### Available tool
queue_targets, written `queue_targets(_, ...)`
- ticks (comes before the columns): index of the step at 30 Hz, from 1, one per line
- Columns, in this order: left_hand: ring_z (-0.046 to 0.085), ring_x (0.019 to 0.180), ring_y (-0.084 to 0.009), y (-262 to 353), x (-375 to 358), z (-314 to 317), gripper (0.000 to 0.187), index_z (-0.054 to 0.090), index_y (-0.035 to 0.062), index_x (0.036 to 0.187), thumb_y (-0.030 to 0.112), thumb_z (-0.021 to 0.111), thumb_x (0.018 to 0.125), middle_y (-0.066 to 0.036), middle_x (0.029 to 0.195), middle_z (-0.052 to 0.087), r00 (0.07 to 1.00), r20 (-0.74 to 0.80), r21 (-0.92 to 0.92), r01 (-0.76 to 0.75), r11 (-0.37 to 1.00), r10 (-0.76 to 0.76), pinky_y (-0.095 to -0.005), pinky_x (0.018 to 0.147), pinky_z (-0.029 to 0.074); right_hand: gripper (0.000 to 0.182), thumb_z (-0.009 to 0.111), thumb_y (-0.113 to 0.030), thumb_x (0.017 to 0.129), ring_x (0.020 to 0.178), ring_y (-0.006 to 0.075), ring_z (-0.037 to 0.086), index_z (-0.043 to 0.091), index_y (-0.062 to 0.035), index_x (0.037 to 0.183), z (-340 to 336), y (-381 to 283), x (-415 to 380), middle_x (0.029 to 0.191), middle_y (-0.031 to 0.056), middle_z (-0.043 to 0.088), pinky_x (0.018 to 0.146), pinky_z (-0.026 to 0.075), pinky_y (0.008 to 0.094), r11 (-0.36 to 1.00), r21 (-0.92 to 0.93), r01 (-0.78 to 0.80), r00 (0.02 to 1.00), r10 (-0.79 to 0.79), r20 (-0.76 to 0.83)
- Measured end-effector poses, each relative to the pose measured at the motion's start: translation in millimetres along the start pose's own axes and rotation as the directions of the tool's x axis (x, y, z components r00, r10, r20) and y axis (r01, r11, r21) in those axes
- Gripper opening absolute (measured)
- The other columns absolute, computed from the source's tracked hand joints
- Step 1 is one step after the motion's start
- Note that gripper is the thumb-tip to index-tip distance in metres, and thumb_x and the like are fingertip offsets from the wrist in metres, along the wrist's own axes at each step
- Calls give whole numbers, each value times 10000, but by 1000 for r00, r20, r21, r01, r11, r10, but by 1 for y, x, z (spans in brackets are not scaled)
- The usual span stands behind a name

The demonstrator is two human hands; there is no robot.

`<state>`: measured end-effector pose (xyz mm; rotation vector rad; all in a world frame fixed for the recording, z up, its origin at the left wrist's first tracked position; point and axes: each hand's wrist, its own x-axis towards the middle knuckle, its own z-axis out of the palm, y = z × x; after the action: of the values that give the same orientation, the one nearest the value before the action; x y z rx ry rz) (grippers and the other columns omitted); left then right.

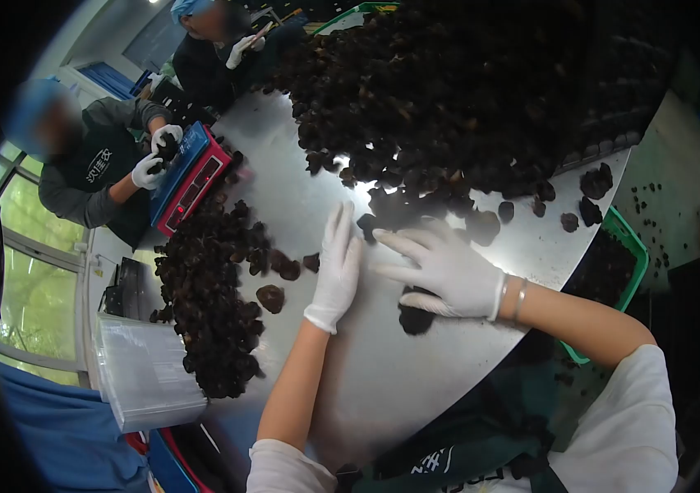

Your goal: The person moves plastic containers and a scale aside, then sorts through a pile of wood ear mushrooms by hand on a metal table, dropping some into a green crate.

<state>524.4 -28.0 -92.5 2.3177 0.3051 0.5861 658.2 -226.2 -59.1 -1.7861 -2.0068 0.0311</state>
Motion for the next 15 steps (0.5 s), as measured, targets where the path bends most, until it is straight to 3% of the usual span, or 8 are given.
queue_targets(2,272,1444,-437,17,-17,-4,606,361,47,1513,307,534,994,-274,1559,267,996,82,-10,-38,999,39,-503,1187,211,560,630,-378,890,1387,418,348,531,-157,1395,-10,5,-2,1564,190,342,1147,252,566,974,-116,-193,968,170,-186)
queue_targets(5,245,1474,-384,42,-48,-8,668,334,33,1528,202,595,937,-240,1583,249,975,218,257,-95,962,38,-496,1208,160,653,696,-356,847,1381,450,343,505,-94,1414,-18,23,-5,1552,207,350,1150,250,562,851,-187,-491,827,387,-408)
queue_targets(8,232,1475,-386,26,-72,-25,697,345,43,1523,243,630,919,-245,1579,253,995,81,379,25,925,-60,-556,1202,125,593,699,-299,849,1343,398,425,541,-85,1380,-10,26,-23,1491,209,437,1136,315,483,933,-77,-352,935,346,-82)
queue_targets(9,221,1476,-389,15,-81,-36,698,341,48,1526,263,628,927,-248,1579,254,994,24,406,90,910,-108,-569,1200,119,581,696,-279,848,1340,393,430,546,-79,1373,-14,25,-31,1487,208,442,1135,320,476,922,-59,-383,912,367,-181)
queue_targets(11,187,1486,-385,-20,-100,-60,699,325,40,1530,196,638,924,-239,1590,239,973,-155,274,210,939,-172,-531,1210,127,558,691,-238,846,1334,383,439,554,-67,1359,-30,19,-45,1478,206,453,1133,330,460,900,-14,-436,838,400,-370)
queue_targets(12,183,1484,-395,-17,-106,-67,698,320,39,1532,167,637,923,-239,1590,237,947,-202,343,309,887,-252,-517,1210,136,444,641,-149,874,1291,415,453,576,-46,1301,-35,17,-49,1439,221,484,1095,359,468,871,-99,-481,802,392,-451)
queue_targets(13,178,1482,-406,-10,-110,-73,698,314,37,1533,138,637,922,-239,1591,235,913,-250,407,401,820,-322,-502,1211,146,473,628,-155,886,1320,432,430,553,-49,1341,-29,21,-57,1458,243,454,1117,345,472,830,-100,-548,761,445,-472)
queue_targets(15,232,1468,-387,14,-117,-67,666,360,29,1508,101,635,905,-218,1579,272,953,-201,420,294,859,-228,-469,1205,200,538,631,-164,878,1337,448,408,510,-53,1390,-15,12,-64,1481,252,419,1136,329,485,819,-110,-564,781,485,-394)
